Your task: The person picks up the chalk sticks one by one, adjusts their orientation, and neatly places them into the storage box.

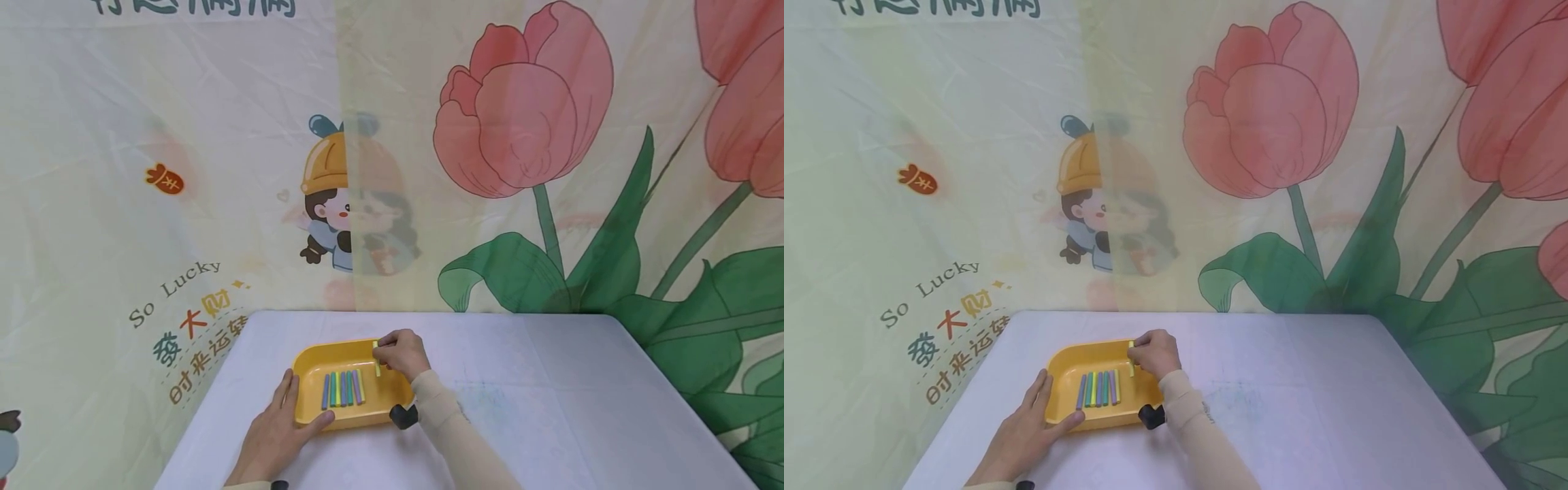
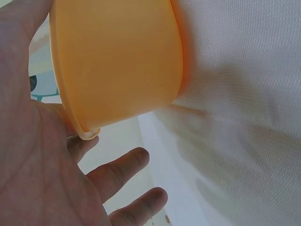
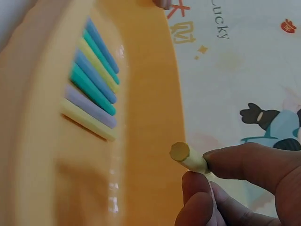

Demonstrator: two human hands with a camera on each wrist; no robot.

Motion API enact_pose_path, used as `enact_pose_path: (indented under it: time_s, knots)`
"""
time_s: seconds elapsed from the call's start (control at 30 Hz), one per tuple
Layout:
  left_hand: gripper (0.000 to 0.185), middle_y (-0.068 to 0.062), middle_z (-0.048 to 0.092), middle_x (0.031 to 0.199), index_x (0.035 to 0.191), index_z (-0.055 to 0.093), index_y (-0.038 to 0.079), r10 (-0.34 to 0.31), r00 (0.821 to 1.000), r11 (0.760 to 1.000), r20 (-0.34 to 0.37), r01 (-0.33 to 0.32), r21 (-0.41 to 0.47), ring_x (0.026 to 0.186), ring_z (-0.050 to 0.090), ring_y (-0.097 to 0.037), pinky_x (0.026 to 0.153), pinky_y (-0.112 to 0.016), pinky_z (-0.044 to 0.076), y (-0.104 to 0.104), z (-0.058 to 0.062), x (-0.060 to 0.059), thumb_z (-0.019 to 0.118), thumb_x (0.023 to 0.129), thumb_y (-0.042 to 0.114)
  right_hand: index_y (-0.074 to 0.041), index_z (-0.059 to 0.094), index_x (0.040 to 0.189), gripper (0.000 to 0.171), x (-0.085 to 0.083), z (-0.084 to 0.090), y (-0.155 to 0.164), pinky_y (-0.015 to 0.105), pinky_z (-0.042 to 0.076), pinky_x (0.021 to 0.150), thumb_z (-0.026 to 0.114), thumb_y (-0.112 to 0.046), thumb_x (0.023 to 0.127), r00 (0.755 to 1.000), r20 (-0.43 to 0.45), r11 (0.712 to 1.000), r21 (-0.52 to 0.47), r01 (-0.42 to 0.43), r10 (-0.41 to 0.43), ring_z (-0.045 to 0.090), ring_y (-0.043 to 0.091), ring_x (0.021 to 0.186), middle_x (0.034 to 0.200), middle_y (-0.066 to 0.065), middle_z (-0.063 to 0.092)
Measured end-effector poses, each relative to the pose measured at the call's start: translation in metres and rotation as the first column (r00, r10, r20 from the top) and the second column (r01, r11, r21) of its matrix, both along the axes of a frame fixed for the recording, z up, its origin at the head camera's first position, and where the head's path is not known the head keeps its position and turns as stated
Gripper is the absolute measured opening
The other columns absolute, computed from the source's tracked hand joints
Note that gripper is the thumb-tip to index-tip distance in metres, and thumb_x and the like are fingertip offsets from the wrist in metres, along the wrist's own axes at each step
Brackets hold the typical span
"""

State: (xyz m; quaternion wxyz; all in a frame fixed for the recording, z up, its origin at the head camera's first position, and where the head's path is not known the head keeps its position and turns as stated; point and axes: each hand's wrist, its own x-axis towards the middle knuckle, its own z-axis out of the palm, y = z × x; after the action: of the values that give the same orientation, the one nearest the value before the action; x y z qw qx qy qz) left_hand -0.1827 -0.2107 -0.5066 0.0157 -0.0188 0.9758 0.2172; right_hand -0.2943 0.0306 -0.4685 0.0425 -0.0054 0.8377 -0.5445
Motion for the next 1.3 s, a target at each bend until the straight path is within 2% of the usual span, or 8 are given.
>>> enact_pose_path:
  time_s: [0.27,0.43,0.73,0.87,1.1,1.3]
  knots:
    - [0.124,-0.021,0.009,0.168,0.159,0.013,-0.004,-0.003,1.0,1.0,-0.01,0.003,0.01,0.133,0.044,-0.054,0.104,-0.066,0.04,-0.002,-0.003,-0.001,0.048,0.082,0.087,-0.003,0.073,0.093,0.013,0.002,-0.014,-0.014,0.029,0.058,0.06,0.079,-0.007,0.082,0.999,0.041,0.999,0.042,-0.018,0.017,0.065,0.015,0.066,0.077,0.003,0.068]
    - [0.124,-0.021,0.01,0.168,0.159,0.015,-0.005,-0.008,1.0,1.0,-0.016,0.008,0.011,0.132,0.045,-0.054,0.103,-0.066,0.041,-0.002,-0.002,0.0,0.049,0.083,0.086,-0.002,0.075,0.092,0.012,0.003,-0.022,-0.019,0.026,0.055,0.057,0.079,-0.005,0.082,0.999,0.029,0.995,0.094,-0.02,0.017,0.064,0.014,0.065,0.075,0.003,0.068]
    - [0.125,-0.021,0.01,0.168,0.159,0.015,-0.004,-0.003,1.0,1.0,-0.005,0.003,0.0,0.132,0.045,-0.053,0.103,-0.065,0.042,0.0,-0.001,0.0,0.049,0.081,0.087,-0.008,0.075,0.082,0.01,0.003,-0.04,-0.028,0.03,0.054,0.065,0.084,-0.011,0.08,1.0,0.007,0.974,0.226,-0.01,0.008,0.058,0.015,0.074,0.082,0.001,0.067]
    - [0.125,-0.021,0.01,0.168,0.159,0.014,-0.004,-0.002,1.0,1.0,-0.002,0.002,-0.001,0.132,0.045,-0.053,0.103,-0.065,0.042,0.0,-0.001,0.0,0.049,0.081,0.087,-0.007,0.076,0.084,0.01,0.004,-0.044,-0.031,0.03,0.054,0.066,0.085,-0.011,0.08,1.0,0.023,0.973,0.228,-0.014,0.009,0.059,0.016,0.076,0.084,0.001,0.068]
    - [0.123,-0.021,0.009,0.168,0.159,0.014,-0.004,-0.009,1.0,1.0,-0.014,0.009,0.006,0.133,0.044,-0.053,0.103,-0.064,0.042,0.0,0.001,0.001,0.05,0.083,0.085,-0.005,0.076,0.089,0.013,0.008,-0.041,-0.032,0.033,0.056,0.071,0.084,-0.01,0.08,0.999,0.041,0.979,0.202,-0.016,0.008,0.061,0.017,0.08,0.087,0.003,0.069]
    - [0.123,-0.021,0.009,0.168,0.159,0.014,-0.004,-0.007,1.0,1.0,-0.015,0.007,0.003,0.135,0.043,-0.052,0.104,-0.064,0.041,-0.002,-0.001,0.001,0.049,0.083,0.086,-0.005,0.077,0.089,0.012,0.006,-0.042,-0.033,0.032,0.057,0.071,0.082,-0.013,0.081,1.0,0.019,0.978,0.21,-0.003,-0.001,0.061,0.016,0.08,0.088,0.003,0.07]
